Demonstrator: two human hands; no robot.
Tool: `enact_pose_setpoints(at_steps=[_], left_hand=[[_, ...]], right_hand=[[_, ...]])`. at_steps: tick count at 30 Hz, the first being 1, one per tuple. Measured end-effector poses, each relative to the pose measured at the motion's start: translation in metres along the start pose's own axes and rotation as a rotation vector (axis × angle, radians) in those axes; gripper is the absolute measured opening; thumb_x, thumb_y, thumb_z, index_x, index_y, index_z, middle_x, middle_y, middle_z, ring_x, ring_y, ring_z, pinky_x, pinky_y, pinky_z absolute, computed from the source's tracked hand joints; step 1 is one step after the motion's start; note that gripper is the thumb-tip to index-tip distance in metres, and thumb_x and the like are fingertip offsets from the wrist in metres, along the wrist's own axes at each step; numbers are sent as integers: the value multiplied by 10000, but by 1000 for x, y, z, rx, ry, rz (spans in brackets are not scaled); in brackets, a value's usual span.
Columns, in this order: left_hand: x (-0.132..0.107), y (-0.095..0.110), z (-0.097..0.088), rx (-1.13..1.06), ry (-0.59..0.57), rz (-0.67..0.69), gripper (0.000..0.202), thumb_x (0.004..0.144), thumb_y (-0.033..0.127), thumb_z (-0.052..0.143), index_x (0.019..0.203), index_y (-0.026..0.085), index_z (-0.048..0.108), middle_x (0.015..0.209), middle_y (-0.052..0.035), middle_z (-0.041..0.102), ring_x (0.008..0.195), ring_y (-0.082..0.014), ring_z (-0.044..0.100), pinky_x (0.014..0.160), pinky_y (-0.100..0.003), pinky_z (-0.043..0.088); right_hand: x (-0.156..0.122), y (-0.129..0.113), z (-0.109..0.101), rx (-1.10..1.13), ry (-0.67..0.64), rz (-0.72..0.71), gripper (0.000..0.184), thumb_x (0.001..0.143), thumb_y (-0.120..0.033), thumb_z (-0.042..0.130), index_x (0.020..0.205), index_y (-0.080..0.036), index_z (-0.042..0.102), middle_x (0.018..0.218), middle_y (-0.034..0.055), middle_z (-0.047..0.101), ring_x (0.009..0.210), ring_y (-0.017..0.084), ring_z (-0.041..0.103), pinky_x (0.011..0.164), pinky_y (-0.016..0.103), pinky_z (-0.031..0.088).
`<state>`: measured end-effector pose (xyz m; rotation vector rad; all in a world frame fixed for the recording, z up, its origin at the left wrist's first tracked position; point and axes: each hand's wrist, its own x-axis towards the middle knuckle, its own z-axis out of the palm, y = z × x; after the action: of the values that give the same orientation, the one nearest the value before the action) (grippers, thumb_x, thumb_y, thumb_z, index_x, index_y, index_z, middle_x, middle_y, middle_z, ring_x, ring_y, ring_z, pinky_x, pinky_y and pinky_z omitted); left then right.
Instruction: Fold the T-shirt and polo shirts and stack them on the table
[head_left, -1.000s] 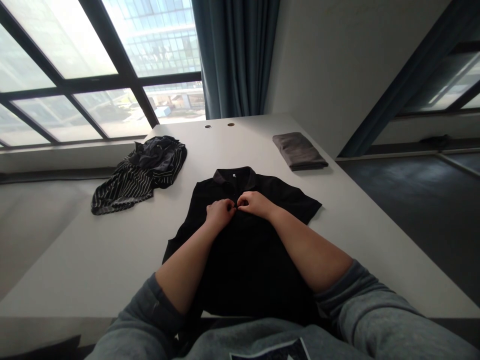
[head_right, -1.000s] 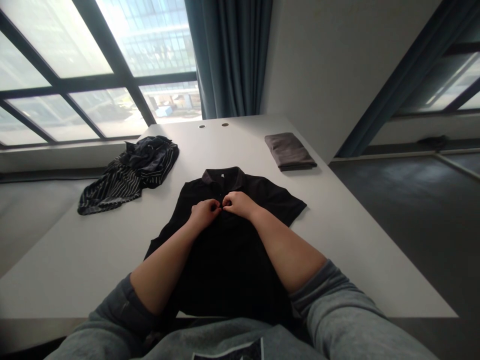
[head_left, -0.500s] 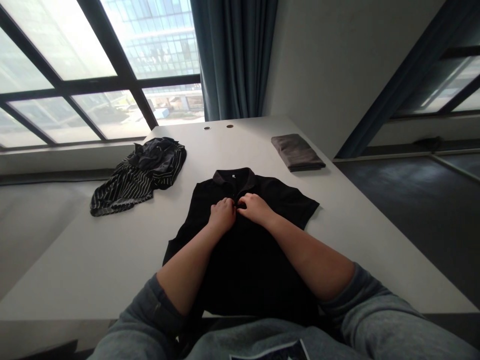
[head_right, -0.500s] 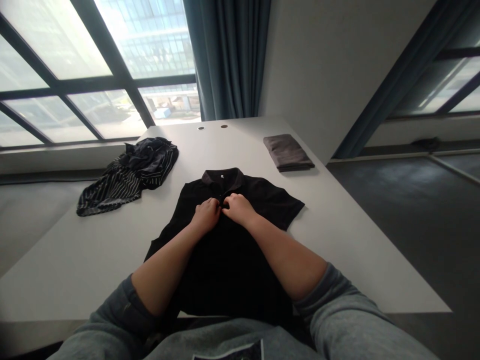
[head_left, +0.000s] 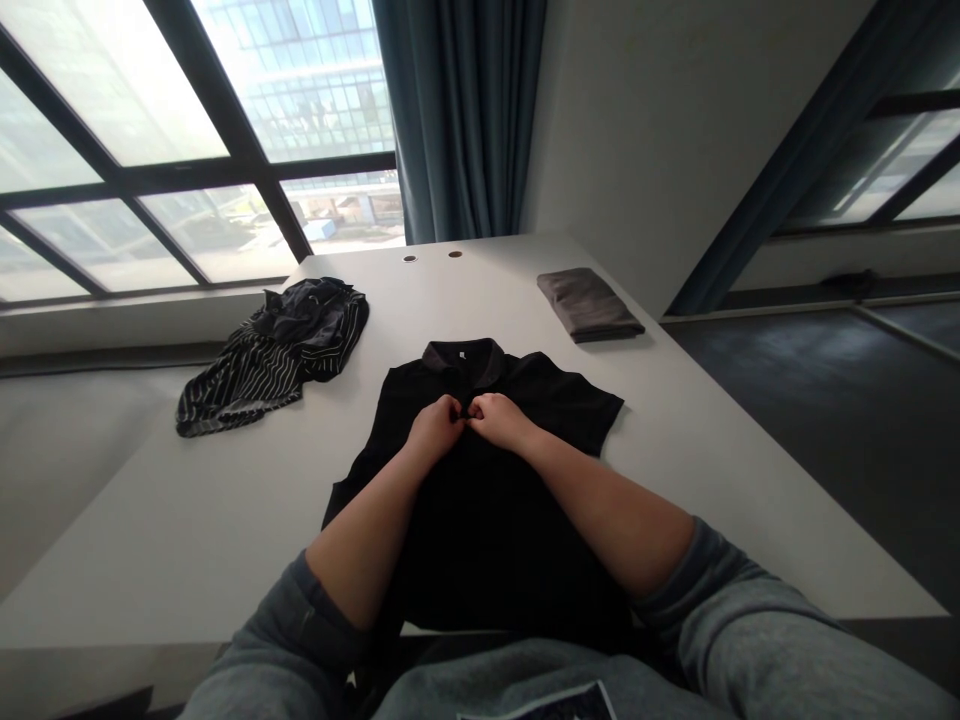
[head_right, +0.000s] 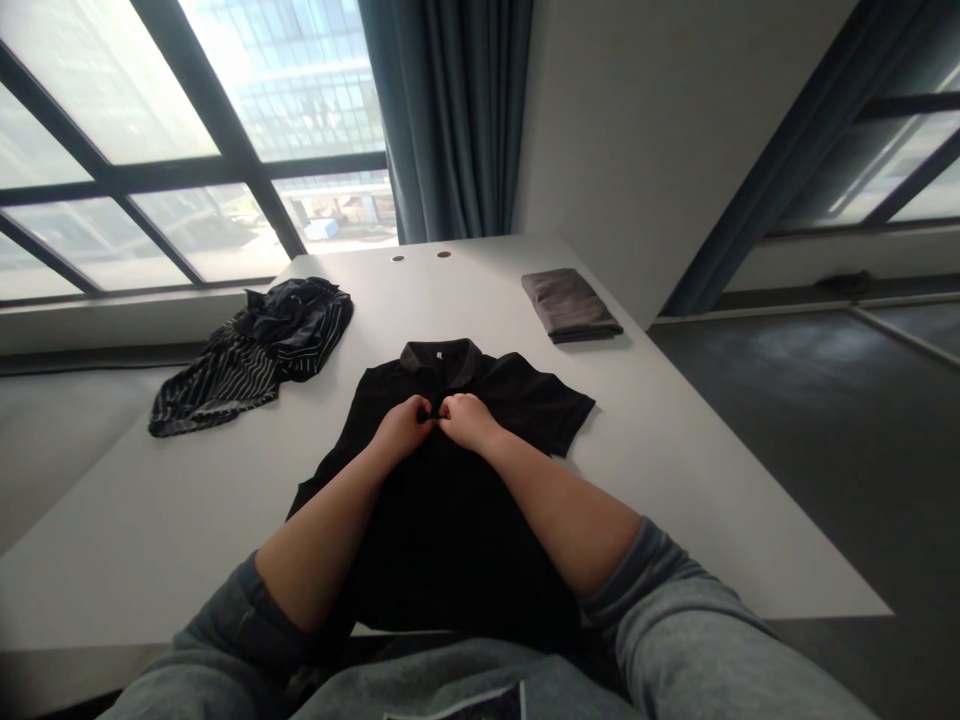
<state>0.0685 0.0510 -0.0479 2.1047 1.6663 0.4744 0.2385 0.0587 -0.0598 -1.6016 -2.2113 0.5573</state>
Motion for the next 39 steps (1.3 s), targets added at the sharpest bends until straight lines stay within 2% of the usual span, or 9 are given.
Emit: enact_pose_setpoints(at_steps=[5, 8, 14, 21, 28, 32, 35, 39], left_hand=[[-5, 3, -4, 176, -21, 52, 98, 946, 280, 668, 1023, 224, 688, 1087, -81, 724, 996, -252, 687, 820, -330, 483], [-7, 6, -6, 262, -47, 46, 118, 966, 307, 648, 1039, 231, 702, 1150, -93, 709, 1055, -269, 675, 849, -345, 485], [-7, 10, -6, 263, -60, -28, 140, 976, 344, 635, 1052, 247, 702, 1168, -81, 723, 1129, -291, 654, 898, -377, 482], [-10, 13, -7, 316, -27, -35, 174, 972, 349, 637, 1076, 226, 702, 1176, -105, 723, 1097, -293, 675, 896, -380, 482], [-7, 8, -4, 242, -56, -5, 116, 984, 304, 616, 1022, 212, 675, 1193, -116, 714, 1172, -307, 649, 916, -391, 485], [-8, 8, -7, 178, 9, 40, 87, 999, 257, 592, 1036, 205, 652, 1141, -112, 721, 1139, -284, 662, 934, -383, 481], [-7, 8, -11, 65, 68, 49, 74, 990, 214, 596, 1044, 202, 645, 1088, -101, 729, 1057, -253, 681, 905, -345, 490], [-5, 5, -16, -145, 99, 28, 27, 951, 194, 636, 968, 216, 637, 941, -31, 730, 883, -200, 680, 792, -294, 488]], right_hand=[[-2, 1, 2, -112, 14, -48, 119, 928, -187, 677, 1012, -164, 759, 1073, 114, 747, 1038, 252, 648, 948, 325, 477], [-2, 1, 1, -106, 0, -51, 100, 923, -211, 709, 1006, -183, 757, 1074, 101, 738, 1032, 241, 638, 954, 316, 479], [-3, 0, -1, -100, 46, -10, 168, 915, -213, 718, 1069, -169, 766, 1082, 98, 737, 1023, 229, 648, 926, 300, 478], [6, -2, 0, -86, -41, -26, 112, 880, -182, 692, 969, -176, 759, 996, 79, 758, 920, 214, 667, 795, 279, 465], [4, 0, 1, -85, -20, -97, 48, 885, -170, 678, 916, -182, 712, 984, 84, 728, 946, 227, 637, 844, 297, 458], [3, 2, -2, 40, 75, -158, 66, 876, -116, 661, 912, -166, 686, 968, 71, 697, 930, 202, 605, 879, 296, 456], [4, 3, -6, 230, 135, -171, 73, 872, -117, 653, 925, -153, 688, 965, 59, 690, 880, 179, 607, 835, 287, 465], [4, 8, -10, 519, 78, -86, 117, 883, -206, 669, 971, -151, 721, 927, 38, 723, 826, 173, 642, 794, 293, 493]])
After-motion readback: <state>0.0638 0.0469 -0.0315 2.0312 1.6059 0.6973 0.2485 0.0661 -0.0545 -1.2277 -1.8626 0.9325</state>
